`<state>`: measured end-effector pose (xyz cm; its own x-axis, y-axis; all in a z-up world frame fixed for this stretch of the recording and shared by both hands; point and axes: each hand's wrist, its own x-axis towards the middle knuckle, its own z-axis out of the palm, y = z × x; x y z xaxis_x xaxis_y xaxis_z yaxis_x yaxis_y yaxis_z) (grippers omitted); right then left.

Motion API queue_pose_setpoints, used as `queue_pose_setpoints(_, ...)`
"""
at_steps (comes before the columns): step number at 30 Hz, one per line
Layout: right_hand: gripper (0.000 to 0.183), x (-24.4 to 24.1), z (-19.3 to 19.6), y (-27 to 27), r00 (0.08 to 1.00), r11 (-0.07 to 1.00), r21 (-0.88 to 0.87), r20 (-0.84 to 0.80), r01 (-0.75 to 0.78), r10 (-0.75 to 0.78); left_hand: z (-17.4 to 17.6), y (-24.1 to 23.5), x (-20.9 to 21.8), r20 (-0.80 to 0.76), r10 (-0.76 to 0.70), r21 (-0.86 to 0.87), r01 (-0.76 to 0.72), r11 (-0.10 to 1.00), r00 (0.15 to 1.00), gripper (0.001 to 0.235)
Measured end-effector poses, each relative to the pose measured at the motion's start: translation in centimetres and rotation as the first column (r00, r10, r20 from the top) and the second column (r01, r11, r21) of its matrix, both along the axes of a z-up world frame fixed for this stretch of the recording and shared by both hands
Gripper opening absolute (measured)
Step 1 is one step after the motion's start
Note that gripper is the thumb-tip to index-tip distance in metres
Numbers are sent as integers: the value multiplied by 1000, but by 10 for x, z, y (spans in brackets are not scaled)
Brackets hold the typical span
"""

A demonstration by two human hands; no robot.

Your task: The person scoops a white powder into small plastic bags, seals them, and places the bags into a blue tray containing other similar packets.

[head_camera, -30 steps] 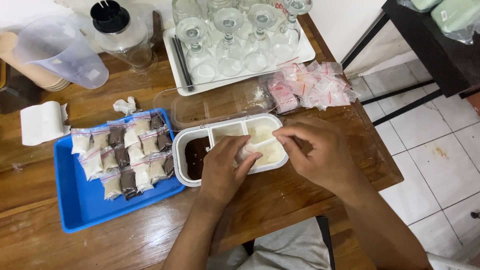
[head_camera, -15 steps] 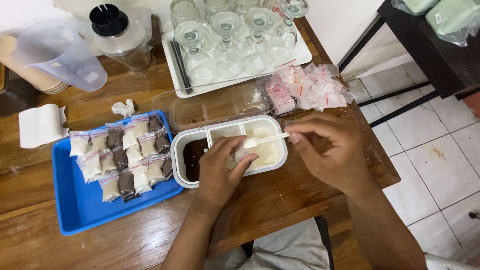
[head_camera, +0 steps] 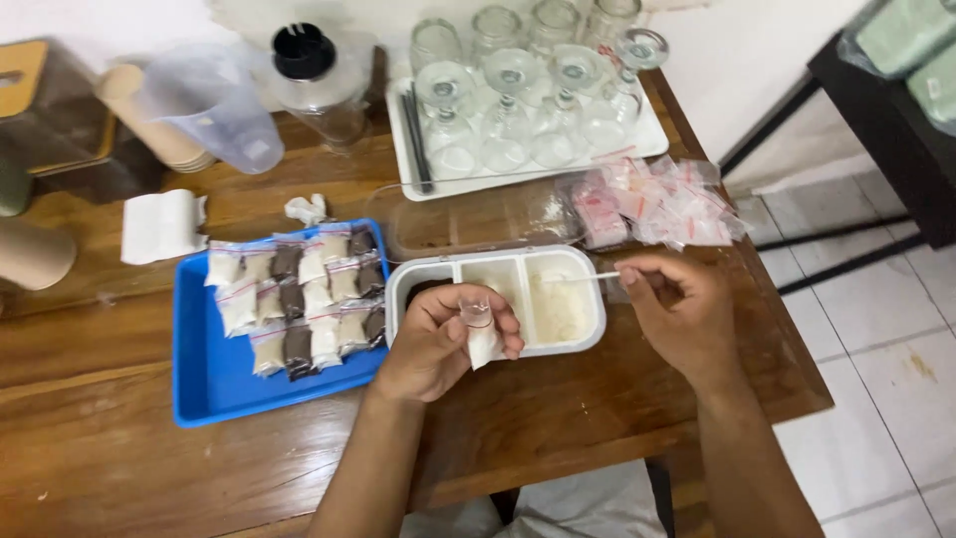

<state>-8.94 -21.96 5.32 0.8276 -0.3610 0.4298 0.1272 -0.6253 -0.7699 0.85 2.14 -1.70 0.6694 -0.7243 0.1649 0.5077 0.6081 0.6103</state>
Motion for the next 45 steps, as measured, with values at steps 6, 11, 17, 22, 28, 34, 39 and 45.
queue_pose_setpoints(6, 12, -7, -18, -4, 992, 998, -10, -110, 60, -61, 25, 15, 10, 62, -83, -133, 90, 987, 995, 60)
queue_pose_setpoints(11, 13, 0, -28, 2, 964, 988, -150, -255, 38, -76, 79, 7, 7, 334, 88, 120, -135, 984, 939, 48)
queue_pose_setpoints(17, 24, 11, 18, 18, 942, 978, -208, -330, -6, -64, 85, -20, 15, 426, 302, 129, -387, 913, 853, 51)
queue_pose_setpoints(22, 31, 5, 71, 40, 988, 990, 5, -67, -141, 141, 127, -32, -4, 676, 405, 246, -707, 663, 615, 38)
queue_pose_setpoints(28, 25, 29, 97, 46, 956, 958, 19, 70, -287, 285, 132, -40, -4, 954, 281, -20, -907, 420, 109, 43)
queue_pose_setpoints(34, 8, 38, 97, 40, 938, 941, -14, 79, -337, 337, 138, -38, 0, 972, 168, 43, -829, 558, 164, 30)
queue_pose_setpoints(39, 10, 39, 93, 31, 955, 956, 28, 52, -292, 291, 143, -24, 7, 900, 46, 287, -666, 689, 434, 53)
queue_pose_setpoints(45, 11, 43, 95, 37, 959, 958, 46, 37, -282, 280, 137, -19, 18, 819, 167, 296, -655, 696, 549, 10)
